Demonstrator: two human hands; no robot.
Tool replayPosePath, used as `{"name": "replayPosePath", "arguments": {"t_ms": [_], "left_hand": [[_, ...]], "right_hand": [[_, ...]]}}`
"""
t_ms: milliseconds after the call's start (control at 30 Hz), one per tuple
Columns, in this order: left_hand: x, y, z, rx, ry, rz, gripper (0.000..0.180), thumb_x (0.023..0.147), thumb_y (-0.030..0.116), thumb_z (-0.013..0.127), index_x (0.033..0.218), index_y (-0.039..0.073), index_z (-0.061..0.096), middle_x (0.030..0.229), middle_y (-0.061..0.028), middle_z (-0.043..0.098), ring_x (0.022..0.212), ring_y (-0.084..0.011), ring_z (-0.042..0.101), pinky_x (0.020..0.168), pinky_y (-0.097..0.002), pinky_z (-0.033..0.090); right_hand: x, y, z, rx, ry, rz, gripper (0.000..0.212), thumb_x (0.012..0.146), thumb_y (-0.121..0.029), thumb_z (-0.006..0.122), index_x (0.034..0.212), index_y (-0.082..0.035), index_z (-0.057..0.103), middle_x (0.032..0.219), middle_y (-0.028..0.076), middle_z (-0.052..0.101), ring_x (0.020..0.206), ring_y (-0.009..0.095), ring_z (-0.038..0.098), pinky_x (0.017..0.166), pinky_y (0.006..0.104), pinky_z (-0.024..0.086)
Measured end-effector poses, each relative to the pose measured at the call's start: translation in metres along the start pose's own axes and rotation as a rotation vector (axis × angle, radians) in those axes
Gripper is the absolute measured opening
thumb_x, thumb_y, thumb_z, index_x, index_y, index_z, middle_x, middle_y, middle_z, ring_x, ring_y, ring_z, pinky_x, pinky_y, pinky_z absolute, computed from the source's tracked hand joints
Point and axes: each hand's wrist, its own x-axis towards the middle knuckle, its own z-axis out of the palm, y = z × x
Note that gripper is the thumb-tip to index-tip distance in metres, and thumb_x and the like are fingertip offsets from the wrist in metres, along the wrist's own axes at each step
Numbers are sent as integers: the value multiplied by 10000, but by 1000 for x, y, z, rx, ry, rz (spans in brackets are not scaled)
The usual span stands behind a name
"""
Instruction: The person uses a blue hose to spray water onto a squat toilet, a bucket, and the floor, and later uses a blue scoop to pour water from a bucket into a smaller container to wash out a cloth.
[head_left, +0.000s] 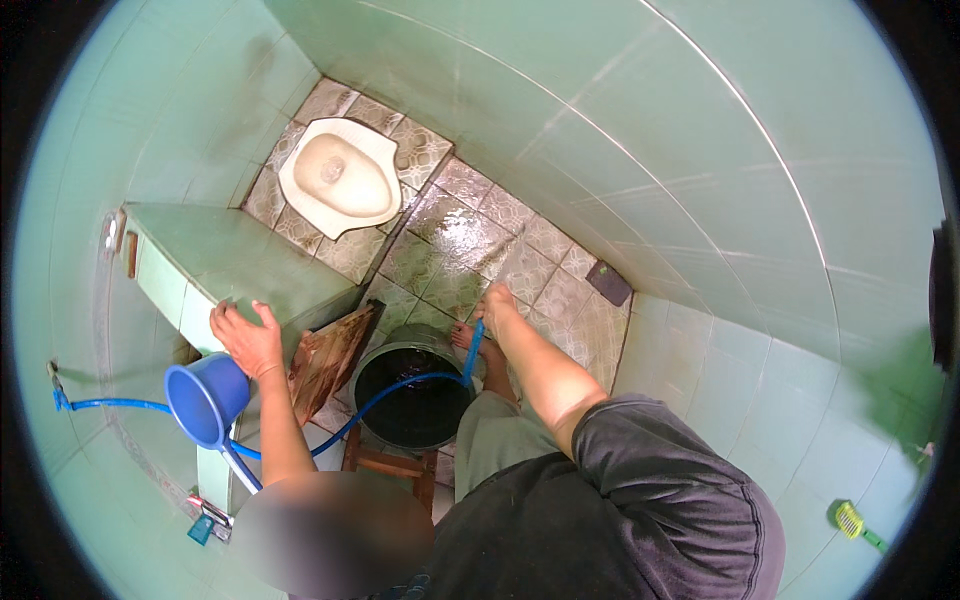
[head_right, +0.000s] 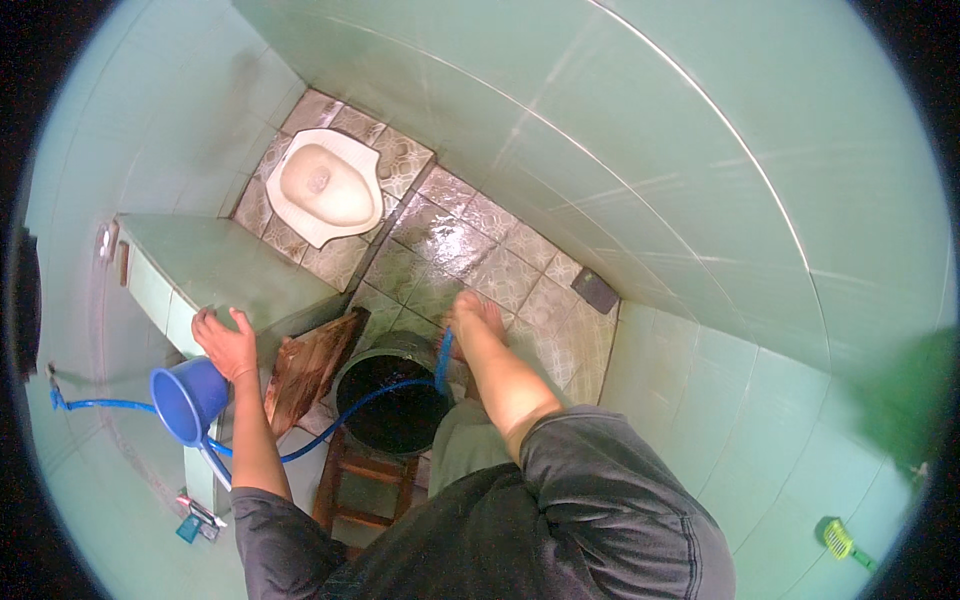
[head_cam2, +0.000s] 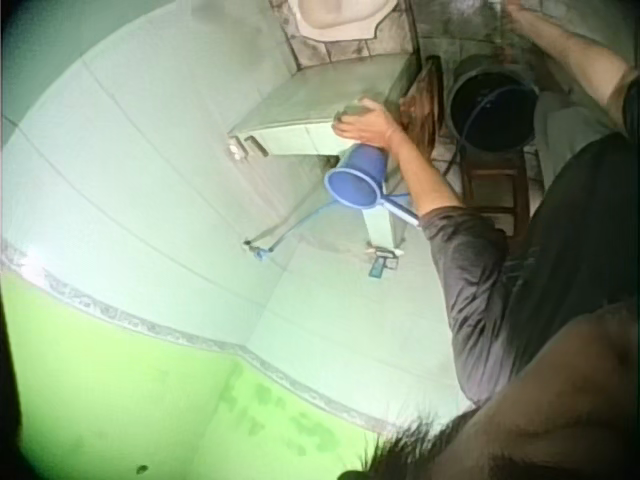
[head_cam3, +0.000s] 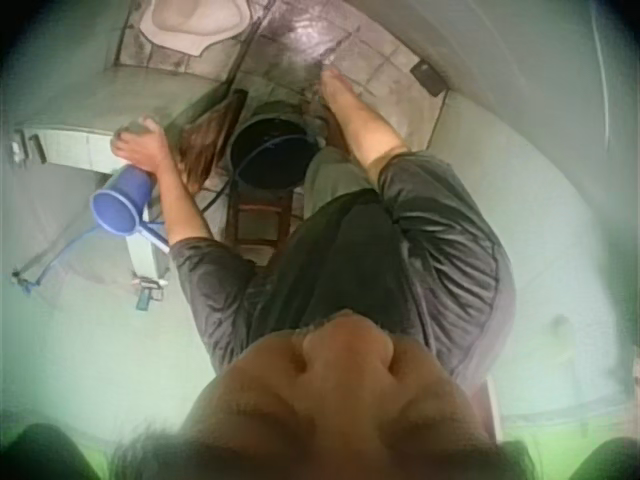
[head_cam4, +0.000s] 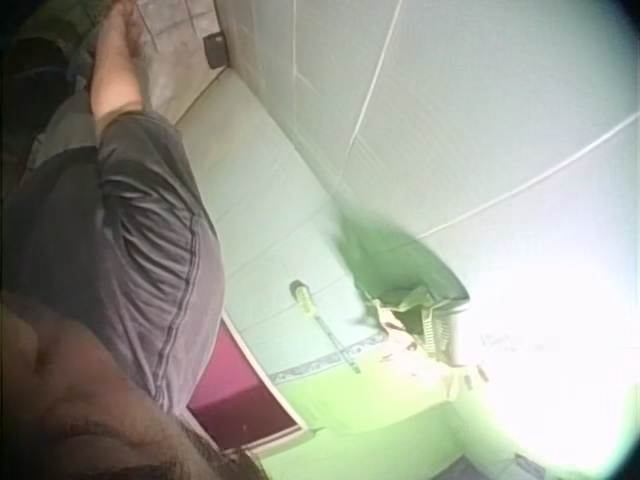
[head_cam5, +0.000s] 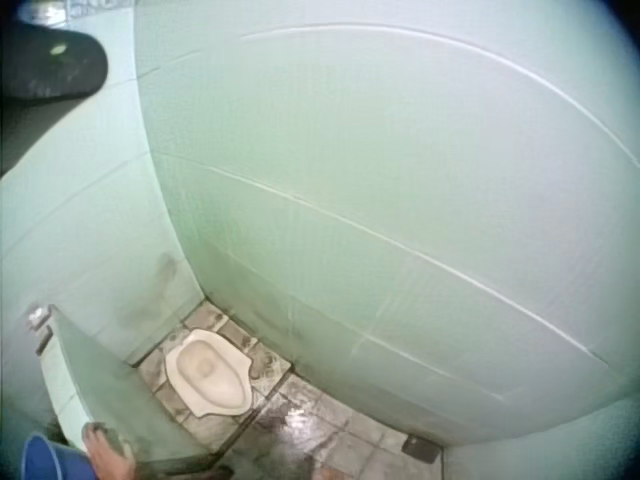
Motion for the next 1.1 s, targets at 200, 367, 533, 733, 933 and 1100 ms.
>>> {"name": "replayPosePath", "arguments": {"t_ms": [200, 367, 533, 733, 933, 1100], "left_hand": [[-12, -17, 0, 91, 33, 20, 366, 844, 266, 568, 1005, -63, 577, 1176, -202, 528, 1191, -356, 433, 1018, -454, 376], [-10, -5, 12, 73, 46, 86, 368, 851, 271, 573, 1014, -59, 581, 1145, -201, 550, 1166, -355, 457, 999, -454, 387], [-18, -23, 19, 149, 49, 76, 385, 874, 316, 557, 1034, -33, 594, 1127, -197, 559, 1136, -357, 476, 984, -452, 391], [-17, -16, 20, 184, 54, 90, 408, 880, 333, 558, 1047, -38, 584, 1128, -187, 560, 1131, -346, 482, 975, -443, 403], [-24, -28, 28, 224, 96, 145, 401, 879, 340, 572, 1045, -24, 593, 1082, -177, 578, 1091, -339, 509, 955, -439, 414], [-25, -31, 30, 240, 108, 130, 400, 877, 350, 575, 1029, -19, 608, 1048, -173, 593, 1060, -340, 530, 938, -438, 422]], "right_hand": [[-44, 9, 22, 107, -19, 86, 426, 991, -458, 277, 846, -88, 430, 625, 69, 411, 425, 178, 361, 380, 328, 308], [-18, 26, -22, 143, -133, 249, 419, 974, -461, 303, 771, -115, 423, 566, 39, 374, 402, 146, 300, 378, 298, 255], [-52, 33, -47, 107, -186, 352, 361, 943, -360, 343, 743, -79, 449, 547, 5, 373, 382, 116, 314, 354, 272, 243], [-16, 86, -103, 548, -424, 433, 387, 928, -399, 402, 678, -105, 430, 523, 6, 352, 373, 143, 281, 386, 290, 245], [8, 106, -127, 413, -34, 422, 427, 947, -412, 356, 665, -99, 423, 492, 17, 334, 361, 143, 284, 365, 288, 240], [-4, 88, -149, 472, 180, 105, 463, 965, -464, 283, 697, -119, 434, 493, 17, 320, 353, 146, 275, 351, 286, 230]]}}
